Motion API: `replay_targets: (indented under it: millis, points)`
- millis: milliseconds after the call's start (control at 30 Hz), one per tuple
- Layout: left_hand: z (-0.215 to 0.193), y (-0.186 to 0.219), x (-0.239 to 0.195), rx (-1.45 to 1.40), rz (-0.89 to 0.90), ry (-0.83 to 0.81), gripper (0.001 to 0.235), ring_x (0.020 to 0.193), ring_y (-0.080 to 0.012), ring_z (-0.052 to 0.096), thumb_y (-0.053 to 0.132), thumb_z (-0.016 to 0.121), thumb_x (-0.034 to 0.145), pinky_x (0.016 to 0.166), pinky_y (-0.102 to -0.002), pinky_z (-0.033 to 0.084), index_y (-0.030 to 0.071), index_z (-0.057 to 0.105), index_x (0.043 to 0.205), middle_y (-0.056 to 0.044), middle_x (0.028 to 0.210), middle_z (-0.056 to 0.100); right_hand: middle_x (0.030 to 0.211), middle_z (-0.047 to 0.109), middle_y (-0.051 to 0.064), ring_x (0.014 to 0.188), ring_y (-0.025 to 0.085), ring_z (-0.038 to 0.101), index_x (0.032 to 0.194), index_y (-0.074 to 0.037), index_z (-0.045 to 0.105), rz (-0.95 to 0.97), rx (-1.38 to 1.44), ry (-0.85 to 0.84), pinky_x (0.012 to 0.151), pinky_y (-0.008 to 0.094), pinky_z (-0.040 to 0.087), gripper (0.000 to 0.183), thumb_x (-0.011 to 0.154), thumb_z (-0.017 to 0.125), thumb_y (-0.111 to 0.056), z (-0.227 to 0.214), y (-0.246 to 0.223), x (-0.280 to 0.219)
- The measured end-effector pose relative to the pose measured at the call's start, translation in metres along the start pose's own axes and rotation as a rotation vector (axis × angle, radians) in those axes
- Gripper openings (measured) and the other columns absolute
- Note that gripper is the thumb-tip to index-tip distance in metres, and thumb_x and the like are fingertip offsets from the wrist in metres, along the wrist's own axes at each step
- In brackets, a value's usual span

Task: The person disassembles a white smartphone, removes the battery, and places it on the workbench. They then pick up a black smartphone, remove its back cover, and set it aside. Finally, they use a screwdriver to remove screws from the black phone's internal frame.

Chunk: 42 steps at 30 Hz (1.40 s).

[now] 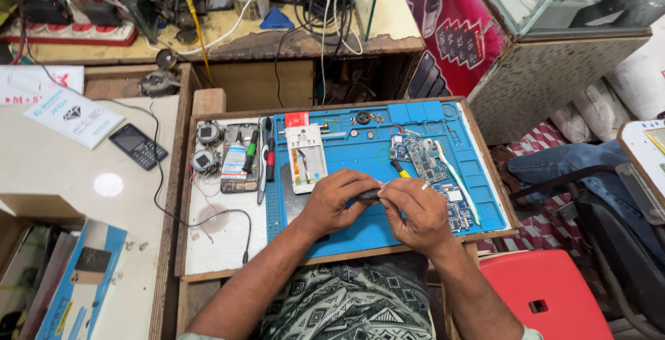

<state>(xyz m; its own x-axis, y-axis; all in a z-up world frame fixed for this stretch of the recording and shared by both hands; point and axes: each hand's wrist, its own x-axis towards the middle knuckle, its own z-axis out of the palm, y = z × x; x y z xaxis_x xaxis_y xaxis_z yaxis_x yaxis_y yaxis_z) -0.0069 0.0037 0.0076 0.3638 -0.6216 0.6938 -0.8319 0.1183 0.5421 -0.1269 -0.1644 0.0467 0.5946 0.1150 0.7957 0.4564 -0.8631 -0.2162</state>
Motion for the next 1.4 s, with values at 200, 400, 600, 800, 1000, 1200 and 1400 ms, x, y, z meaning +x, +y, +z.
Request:
replay_targets:
  millis: [200, 400, 600, 800, 1000, 1200, 1400]
  points:
    - [-0.001, 0.003, 0.003, 0.001, 0.018, -0.009, 0.031, 0.092, -0.0248, 0.071, 0.009, 0.08, 0.081, 0.077, -0.035, 0.058, 0.008, 0.073, 0.111, -0.006, 0.107, 0.073, 0.097, 0.073, 0.007, 0.085, 0.023, 0.073, 0.098, -0.005, 0.07, 0.018, 0.061, 0.002, 0.071, 0.033, 0.059, 0.013, 0.087, 0.076, -0.003, -0.002, -0.001, 0.003]
    - [0.0, 0.001, 0.005, -0.001, 0.027, -0.022, 0.032, 0.093, -0.0251, 0.071, 0.007, 0.08, 0.081, 0.078, -0.035, 0.058, 0.007, 0.072, 0.112, -0.007, 0.108, 0.073, 0.099, 0.072, 0.008, 0.086, 0.023, 0.072, 0.096, -0.005, 0.07, 0.037, 0.058, 0.0, 0.071, 0.032, 0.059, 0.015, 0.083, 0.079, -0.005, -0.005, -0.003, 0.003]
    - [0.0, 0.003, 0.005, -0.006, 0.006, -0.028, 0.034, 0.093, -0.0255, 0.071, 0.005, 0.08, 0.08, 0.078, -0.034, 0.058, 0.007, 0.072, 0.112, -0.007, 0.109, 0.074, 0.099, 0.072, 0.007, 0.087, 0.023, 0.072, 0.096, -0.006, 0.072, 0.046, 0.124, 0.017, 0.071, 0.032, 0.059, 0.019, 0.079, 0.08, -0.002, -0.008, -0.001, 0.003]
    - [0.001, 0.003, 0.008, -0.017, 0.014, -0.031, 0.039, 0.093, -0.025, 0.072, 0.001, 0.078, 0.076, 0.079, -0.034, 0.058, 0.006, 0.072, 0.114, -0.008, 0.109, 0.074, 0.097, 0.073, 0.007, 0.09, 0.024, 0.074, 0.099, -0.006, 0.072, 0.046, 0.233, 0.074, 0.076, 0.033, 0.059, 0.025, 0.078, 0.08, 0.004, -0.006, 0.002, -0.002]
    - [0.003, 0.003, 0.007, -0.023, 0.002, -0.03, 0.037, 0.095, -0.0245, 0.072, 0.0, 0.077, 0.078, 0.08, -0.033, 0.059, 0.007, 0.073, 0.115, -0.008, 0.109, 0.074, 0.095, 0.074, 0.007, 0.09, 0.023, 0.075, 0.098, -0.006, 0.073, 0.12, 0.377, 0.117, 0.079, 0.032, 0.059, 0.022, 0.081, 0.079, 0.005, -0.004, 0.004, -0.008]
    - [0.005, 0.002, 0.007, -0.015, -0.045, -0.026, 0.031, 0.093, -0.0235, 0.073, 0.005, 0.081, 0.083, 0.078, -0.033, 0.059, 0.008, 0.074, 0.112, -0.007, 0.105, 0.074, 0.097, 0.075, 0.007, 0.094, 0.023, 0.075, 0.098, -0.005, 0.073, 0.119, 0.372, 0.146, 0.081, 0.033, 0.06, 0.017, 0.085, 0.079, 0.003, -0.005, 0.006, -0.01]
    - [0.004, 0.003, 0.007, -0.016, -0.03, -0.024, 0.035, 0.096, -0.0257, 0.072, 0.003, 0.081, 0.081, 0.08, -0.034, 0.059, 0.007, 0.072, 0.115, -0.008, 0.108, 0.073, 0.101, 0.075, 0.008, 0.098, 0.024, 0.075, 0.1, -0.006, 0.073, 0.136, 0.326, 0.123, 0.085, 0.034, 0.059, 0.018, 0.086, 0.078, 0.002, -0.005, 0.007, -0.01]
